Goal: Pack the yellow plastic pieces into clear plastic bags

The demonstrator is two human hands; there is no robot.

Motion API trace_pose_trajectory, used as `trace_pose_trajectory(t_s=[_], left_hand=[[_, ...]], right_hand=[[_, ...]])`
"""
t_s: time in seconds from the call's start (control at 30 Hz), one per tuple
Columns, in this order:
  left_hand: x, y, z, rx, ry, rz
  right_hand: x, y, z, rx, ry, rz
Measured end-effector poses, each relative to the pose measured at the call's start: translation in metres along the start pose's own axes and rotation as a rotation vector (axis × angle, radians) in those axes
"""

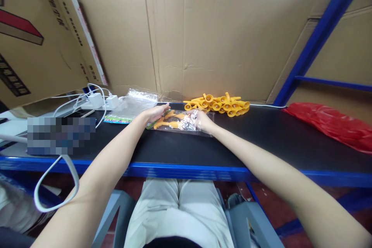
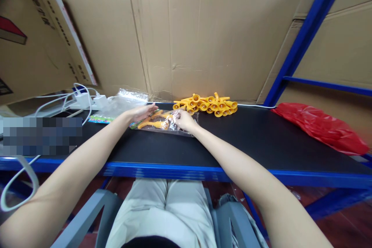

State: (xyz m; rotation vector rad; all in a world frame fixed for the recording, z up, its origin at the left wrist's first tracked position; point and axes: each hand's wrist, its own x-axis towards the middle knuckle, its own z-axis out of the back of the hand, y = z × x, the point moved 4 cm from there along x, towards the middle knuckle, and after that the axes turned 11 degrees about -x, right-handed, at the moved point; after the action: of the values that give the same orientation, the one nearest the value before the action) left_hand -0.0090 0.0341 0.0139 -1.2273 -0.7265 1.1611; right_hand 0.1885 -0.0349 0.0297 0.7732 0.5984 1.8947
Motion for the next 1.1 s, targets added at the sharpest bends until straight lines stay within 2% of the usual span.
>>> trace_pose_trajectory(t_s=[0.17,0.3,0.43,0.5,0.6,0.67,0.73,0.8,0.97,1.03,1.1], left_hand=[[-0.01,-0.007,-0.008,-0.041,0.045,0.01],[-0.016,-0.01,-0.011,0.045,0.059,0.005],[-0.011,-0.006,-0.009,0.15,0.005,-0.022],[-0.007,-0.005,-0.007,0.197,-0.02,-0.051],[-0.004,-0.007,-0.006,0.286,-0.053,-0.075],[-0.005,-0.011,-0.008,0.4,-0.09,-0.087],[-0.008,-0.016,-0.012,0.555,-0.142,-0.113],[-0.011,-0.02,-0.02,0.687,-0.143,-0.144],[-0.019,-0.019,-0.039,0.829,0.029,-0.102],[-0.019,-0.016,-0.039,0.858,0.018,-0.074],[-0.017,-0.014,-0.035,0.872,-0.015,-0.052]], right_hand=[[-0.005,0.003,0.001,0.045,0.039,-0.146],[-0.005,0.003,0.003,0.031,0.011,-0.158],[-0.002,0.0,0.003,0.026,-0.027,-0.068],[-0.002,0.002,0.001,0.018,0.029,0.02],[-0.005,0.01,-0.003,-0.008,0.137,0.223],[-0.007,0.014,-0.003,-0.029,0.163,0.312],[-0.007,0.016,-0.002,-0.059,0.159,0.347],[-0.006,0.016,-0.001,-0.093,0.155,0.371],[-0.001,0.012,0.003,-0.104,0.084,0.365],[0.003,0.009,0.009,-0.104,0.015,0.317],[0.007,0.003,0.022,-0.129,-0.125,0.237]])
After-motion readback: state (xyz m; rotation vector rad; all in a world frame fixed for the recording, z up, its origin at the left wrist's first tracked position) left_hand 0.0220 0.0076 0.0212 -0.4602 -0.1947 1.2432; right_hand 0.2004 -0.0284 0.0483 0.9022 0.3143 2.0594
